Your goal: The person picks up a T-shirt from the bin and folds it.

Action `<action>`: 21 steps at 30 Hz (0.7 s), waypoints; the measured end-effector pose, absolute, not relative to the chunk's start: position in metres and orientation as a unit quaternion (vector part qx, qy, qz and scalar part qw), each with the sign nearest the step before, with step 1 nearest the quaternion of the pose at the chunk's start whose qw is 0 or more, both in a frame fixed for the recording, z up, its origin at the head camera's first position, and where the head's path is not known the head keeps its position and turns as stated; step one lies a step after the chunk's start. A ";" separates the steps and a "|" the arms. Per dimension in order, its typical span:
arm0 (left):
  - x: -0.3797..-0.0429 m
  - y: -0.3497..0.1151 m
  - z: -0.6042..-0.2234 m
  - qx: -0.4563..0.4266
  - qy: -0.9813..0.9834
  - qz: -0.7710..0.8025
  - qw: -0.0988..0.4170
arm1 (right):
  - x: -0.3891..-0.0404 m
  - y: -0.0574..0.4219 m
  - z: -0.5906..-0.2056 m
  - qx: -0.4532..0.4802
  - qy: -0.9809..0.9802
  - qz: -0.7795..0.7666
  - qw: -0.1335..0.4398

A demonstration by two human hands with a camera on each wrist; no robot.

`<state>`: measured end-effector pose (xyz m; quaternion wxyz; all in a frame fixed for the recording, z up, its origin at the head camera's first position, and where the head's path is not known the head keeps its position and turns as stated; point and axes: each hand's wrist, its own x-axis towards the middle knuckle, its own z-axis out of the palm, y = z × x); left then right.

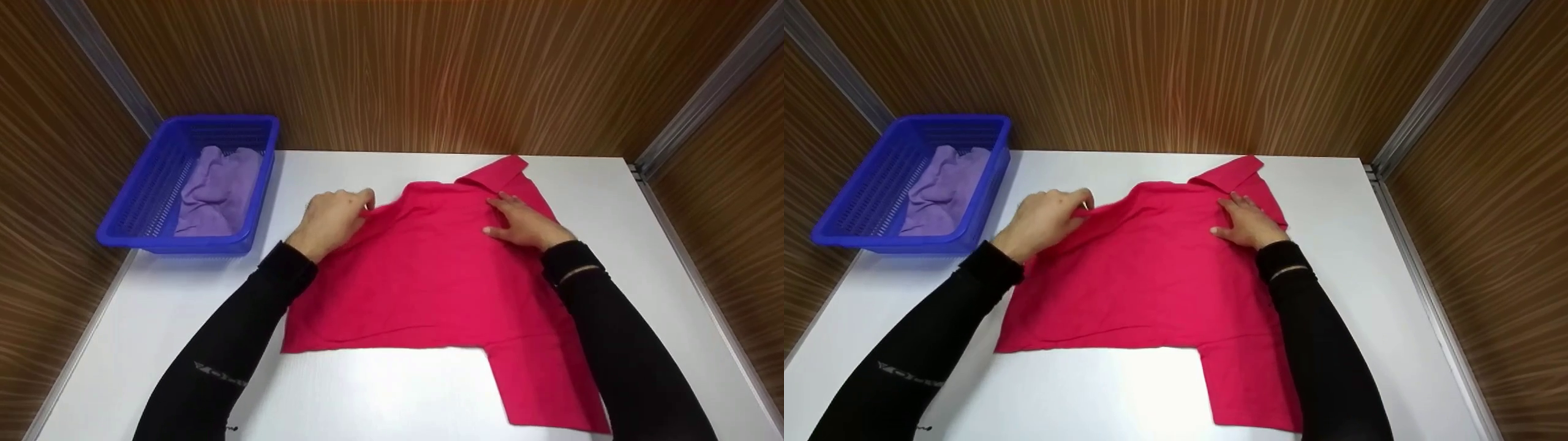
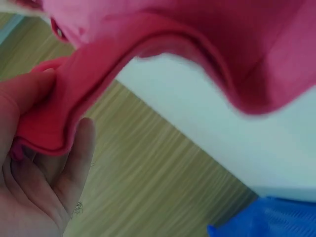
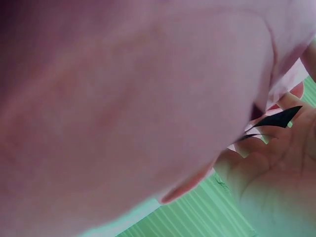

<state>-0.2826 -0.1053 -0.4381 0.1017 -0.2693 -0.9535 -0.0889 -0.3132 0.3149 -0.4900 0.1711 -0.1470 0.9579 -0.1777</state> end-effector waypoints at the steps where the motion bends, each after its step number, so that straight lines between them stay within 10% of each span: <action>1: -0.286 -0.108 -0.435 -0.264 -0.954 -0.091 0.107 | -0.311 0.316 -0.490 -0.145 0.958 -0.176 0.173; 13: -0.347 -0.128 -0.440 -0.138 -0.973 -0.009 0.185 | -0.294 0.322 -0.492 -0.141 0.961 -0.160 0.178; 21: -0.330 -0.117 -0.461 -0.298 -0.948 -0.082 -0.075 | -0.294 0.321 -0.489 -0.140 0.961 -0.146 0.188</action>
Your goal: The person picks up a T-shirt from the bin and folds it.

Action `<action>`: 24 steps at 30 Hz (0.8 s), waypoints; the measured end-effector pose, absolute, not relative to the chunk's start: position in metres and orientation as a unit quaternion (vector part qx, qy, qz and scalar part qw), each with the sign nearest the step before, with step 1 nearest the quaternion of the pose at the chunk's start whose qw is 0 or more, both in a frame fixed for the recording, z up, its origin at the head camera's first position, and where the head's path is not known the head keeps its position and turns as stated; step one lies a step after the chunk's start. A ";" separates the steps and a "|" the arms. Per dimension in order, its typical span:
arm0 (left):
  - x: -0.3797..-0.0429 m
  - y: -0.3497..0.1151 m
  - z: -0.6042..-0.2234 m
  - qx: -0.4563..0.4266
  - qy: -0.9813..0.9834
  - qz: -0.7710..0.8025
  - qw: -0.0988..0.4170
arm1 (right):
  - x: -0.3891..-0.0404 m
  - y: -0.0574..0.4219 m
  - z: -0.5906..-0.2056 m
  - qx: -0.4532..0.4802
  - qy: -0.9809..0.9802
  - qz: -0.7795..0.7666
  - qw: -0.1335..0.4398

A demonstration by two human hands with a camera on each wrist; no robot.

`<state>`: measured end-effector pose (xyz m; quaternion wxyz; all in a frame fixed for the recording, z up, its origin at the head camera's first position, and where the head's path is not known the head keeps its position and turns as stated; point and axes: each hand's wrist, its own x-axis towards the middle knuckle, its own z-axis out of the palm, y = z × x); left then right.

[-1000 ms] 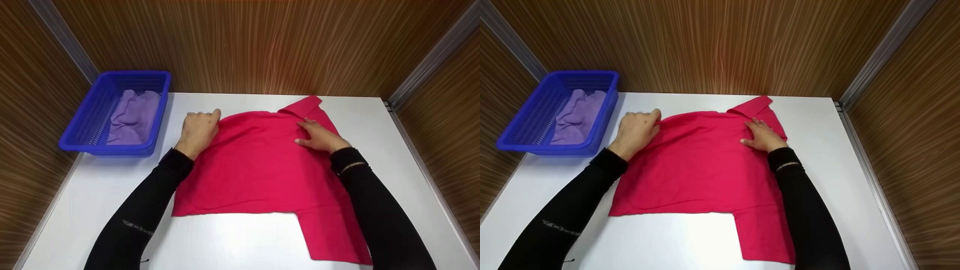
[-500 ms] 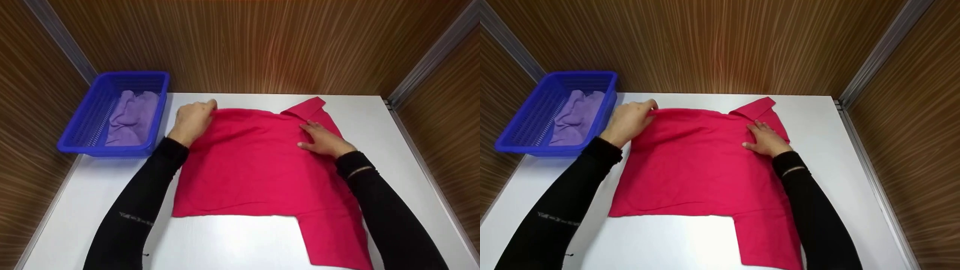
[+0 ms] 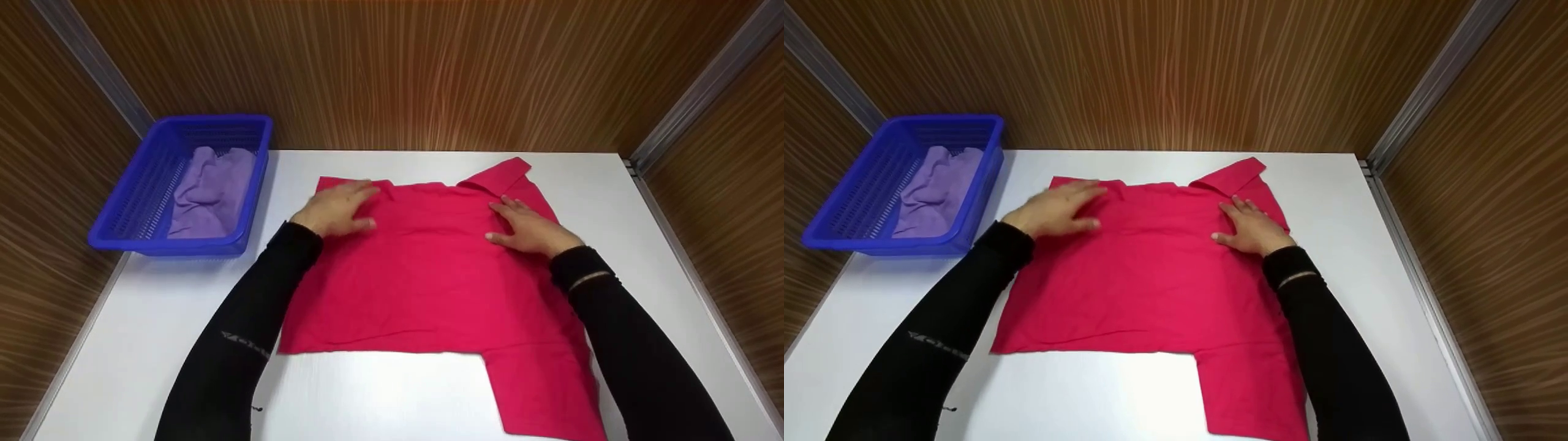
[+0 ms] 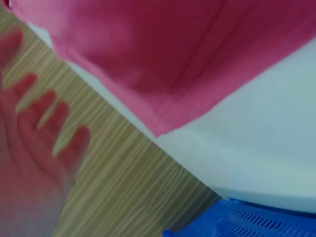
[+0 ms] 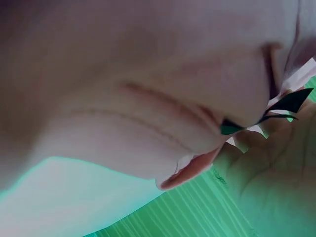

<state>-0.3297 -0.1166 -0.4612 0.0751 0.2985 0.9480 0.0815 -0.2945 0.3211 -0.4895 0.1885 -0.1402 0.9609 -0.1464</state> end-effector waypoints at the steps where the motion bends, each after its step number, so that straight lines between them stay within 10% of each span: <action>1: -0.327 -0.117 -0.464 0.307 0.941 0.083 0.112 | -0.294 0.320 -0.489 -0.140 0.961 -0.141 0.191; 5: -0.317 -0.124 -0.478 0.316 0.926 0.085 0.189 | -0.290 0.317 -0.488 -0.139 0.963 -0.117 0.197; 15: -0.284 -0.131 -0.484 0.308 0.929 0.069 0.195 | -0.278 0.313 -0.480 -0.135 0.961 -0.093 0.223; 24: -0.282 -0.129 -0.484 0.299 0.931 0.072 0.196 | -0.311 0.309 -0.472 -0.105 0.993 -0.048 -0.025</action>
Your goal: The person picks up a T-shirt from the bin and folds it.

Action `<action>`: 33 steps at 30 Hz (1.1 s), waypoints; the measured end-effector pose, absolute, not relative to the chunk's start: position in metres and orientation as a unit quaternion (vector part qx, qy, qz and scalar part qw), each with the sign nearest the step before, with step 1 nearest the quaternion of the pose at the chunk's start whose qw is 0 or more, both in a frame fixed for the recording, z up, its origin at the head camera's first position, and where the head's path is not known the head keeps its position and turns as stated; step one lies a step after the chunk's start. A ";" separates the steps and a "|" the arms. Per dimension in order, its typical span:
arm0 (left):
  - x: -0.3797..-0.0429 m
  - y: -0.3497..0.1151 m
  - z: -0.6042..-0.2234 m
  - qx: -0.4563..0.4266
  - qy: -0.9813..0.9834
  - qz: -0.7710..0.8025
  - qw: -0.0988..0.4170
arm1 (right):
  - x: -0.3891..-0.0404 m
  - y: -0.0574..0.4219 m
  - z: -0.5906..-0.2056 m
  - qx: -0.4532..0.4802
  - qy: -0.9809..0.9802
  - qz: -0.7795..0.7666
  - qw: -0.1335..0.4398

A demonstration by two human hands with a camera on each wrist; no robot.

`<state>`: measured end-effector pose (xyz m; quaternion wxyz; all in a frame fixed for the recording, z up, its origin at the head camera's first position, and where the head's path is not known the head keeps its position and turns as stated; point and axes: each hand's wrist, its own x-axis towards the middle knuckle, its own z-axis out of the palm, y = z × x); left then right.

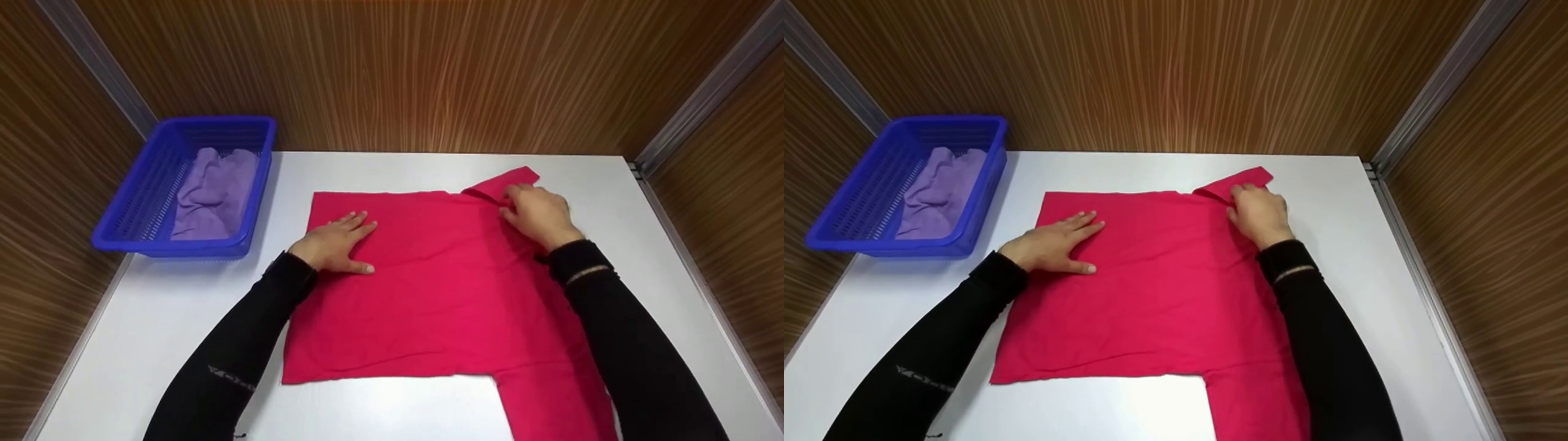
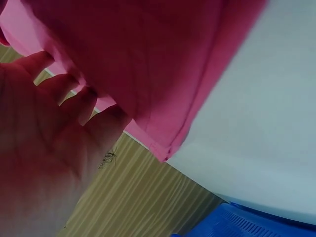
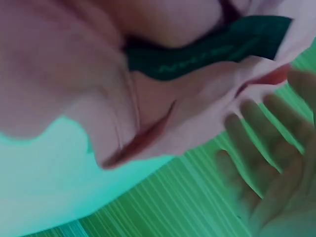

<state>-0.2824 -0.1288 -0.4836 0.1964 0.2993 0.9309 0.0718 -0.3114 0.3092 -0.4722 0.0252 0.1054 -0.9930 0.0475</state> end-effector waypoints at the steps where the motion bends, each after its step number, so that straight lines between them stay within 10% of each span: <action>1: -0.282 -0.129 -0.484 0.298 0.931 0.073 0.198 | -0.317 0.309 -0.474 0.102 -0.993 0.046 0.031; 23: -0.282 -0.128 -0.484 0.303 0.931 0.087 0.186 | -0.397 0.290 -0.466 0.004 -0.978 0.181 0.103; 33: -0.284 -0.131 -0.485 0.294 0.933 0.087 0.189 | -0.394 0.283 -0.479 0.053 -0.979 0.194 0.009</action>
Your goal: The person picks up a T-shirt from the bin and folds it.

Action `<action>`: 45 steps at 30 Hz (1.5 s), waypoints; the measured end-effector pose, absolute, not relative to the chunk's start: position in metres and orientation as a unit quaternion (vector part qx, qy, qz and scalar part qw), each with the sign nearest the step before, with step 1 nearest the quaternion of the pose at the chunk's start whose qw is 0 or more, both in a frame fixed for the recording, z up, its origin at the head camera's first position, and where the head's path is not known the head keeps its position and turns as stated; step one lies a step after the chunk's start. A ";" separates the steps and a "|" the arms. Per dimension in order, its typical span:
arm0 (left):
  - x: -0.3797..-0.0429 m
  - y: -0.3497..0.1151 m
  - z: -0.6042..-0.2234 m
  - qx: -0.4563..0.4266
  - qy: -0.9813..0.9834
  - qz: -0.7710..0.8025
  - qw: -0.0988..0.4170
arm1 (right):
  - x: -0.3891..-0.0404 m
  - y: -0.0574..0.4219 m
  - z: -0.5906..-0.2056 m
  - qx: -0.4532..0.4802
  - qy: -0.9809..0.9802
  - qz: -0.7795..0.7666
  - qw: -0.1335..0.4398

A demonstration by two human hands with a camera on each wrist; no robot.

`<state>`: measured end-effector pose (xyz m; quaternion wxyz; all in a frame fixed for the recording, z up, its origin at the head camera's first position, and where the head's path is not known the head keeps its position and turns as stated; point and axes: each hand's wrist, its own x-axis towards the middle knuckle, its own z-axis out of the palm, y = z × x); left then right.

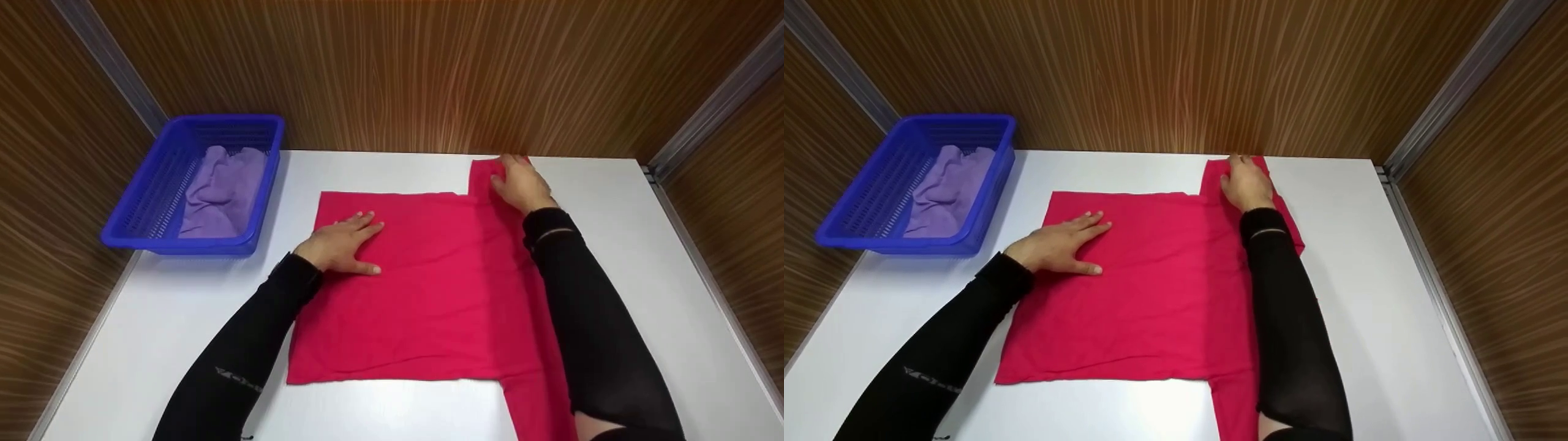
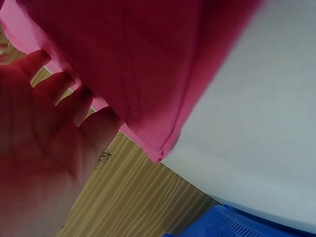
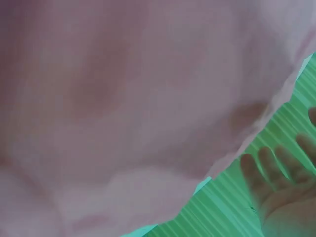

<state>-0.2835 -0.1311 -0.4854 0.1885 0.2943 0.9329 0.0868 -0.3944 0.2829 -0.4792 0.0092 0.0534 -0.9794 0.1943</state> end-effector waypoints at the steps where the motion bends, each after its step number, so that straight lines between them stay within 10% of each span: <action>1: -0.284 -0.131 -0.486 0.292 0.933 0.086 0.189 | -0.391 0.284 -0.479 0.057 -0.980 0.190 -0.004; 14: -0.291 -0.140 -0.485 0.291 0.932 0.088 0.195 | -0.318 0.300 -0.483 0.140 -0.951 0.123 -0.248; 34: -0.358 -0.139 -0.474 0.290 0.917 0.091 0.256 | -0.341 0.302 -0.476 0.093 -0.954 0.124 -0.258; 45: -0.333 -0.132 -0.470 0.333 0.926 0.028 0.175 | -0.318 0.331 -0.489 0.156 -0.976 0.068 -0.137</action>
